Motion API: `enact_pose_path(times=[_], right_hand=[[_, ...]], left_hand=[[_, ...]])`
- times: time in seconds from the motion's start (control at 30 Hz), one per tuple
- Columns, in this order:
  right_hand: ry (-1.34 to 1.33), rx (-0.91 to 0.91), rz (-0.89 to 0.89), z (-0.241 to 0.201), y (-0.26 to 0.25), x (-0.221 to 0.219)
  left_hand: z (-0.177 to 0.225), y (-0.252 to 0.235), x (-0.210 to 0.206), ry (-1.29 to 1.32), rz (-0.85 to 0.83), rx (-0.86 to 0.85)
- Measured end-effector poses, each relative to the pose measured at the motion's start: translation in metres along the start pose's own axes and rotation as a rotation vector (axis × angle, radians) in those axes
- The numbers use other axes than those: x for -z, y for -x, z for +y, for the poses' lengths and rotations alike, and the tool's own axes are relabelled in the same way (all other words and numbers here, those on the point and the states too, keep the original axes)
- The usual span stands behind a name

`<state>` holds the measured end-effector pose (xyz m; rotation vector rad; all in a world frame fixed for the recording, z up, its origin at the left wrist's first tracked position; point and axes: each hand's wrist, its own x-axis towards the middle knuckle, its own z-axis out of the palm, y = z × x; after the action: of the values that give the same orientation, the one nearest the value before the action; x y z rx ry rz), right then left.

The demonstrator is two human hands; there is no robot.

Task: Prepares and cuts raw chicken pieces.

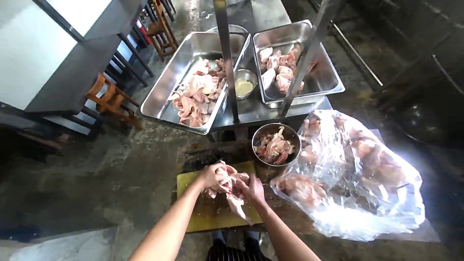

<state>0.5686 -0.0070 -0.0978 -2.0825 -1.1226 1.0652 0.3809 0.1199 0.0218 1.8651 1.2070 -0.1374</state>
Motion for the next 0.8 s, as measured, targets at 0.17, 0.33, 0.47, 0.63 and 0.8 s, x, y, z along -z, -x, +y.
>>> enact_pose_path(times=[0.17,0.33,0.47,0.63,0.8], right_hand=[[-0.121,-0.043,-0.076,-0.017,0.001,-0.015],[-0.118,-0.04,-0.181,-0.033,-0.003,-0.018],[0.201,0.123,-0.251,-0.042,-0.006,0.011],[0.519,0.361,-0.263,-0.059,-0.006,0.032],[0.656,0.4,-0.251,-0.065,0.0,0.032]], left_hand=[[-0.048,-0.001,0.003,0.374,0.095,-0.071],[-0.094,0.007,-0.014,0.733,0.195,-0.005],[-0.092,0.042,-0.017,0.624,0.166,0.052],[-0.136,0.102,-0.029,0.512,0.335,0.19],[-0.149,0.124,-0.072,-0.067,0.23,0.597]])
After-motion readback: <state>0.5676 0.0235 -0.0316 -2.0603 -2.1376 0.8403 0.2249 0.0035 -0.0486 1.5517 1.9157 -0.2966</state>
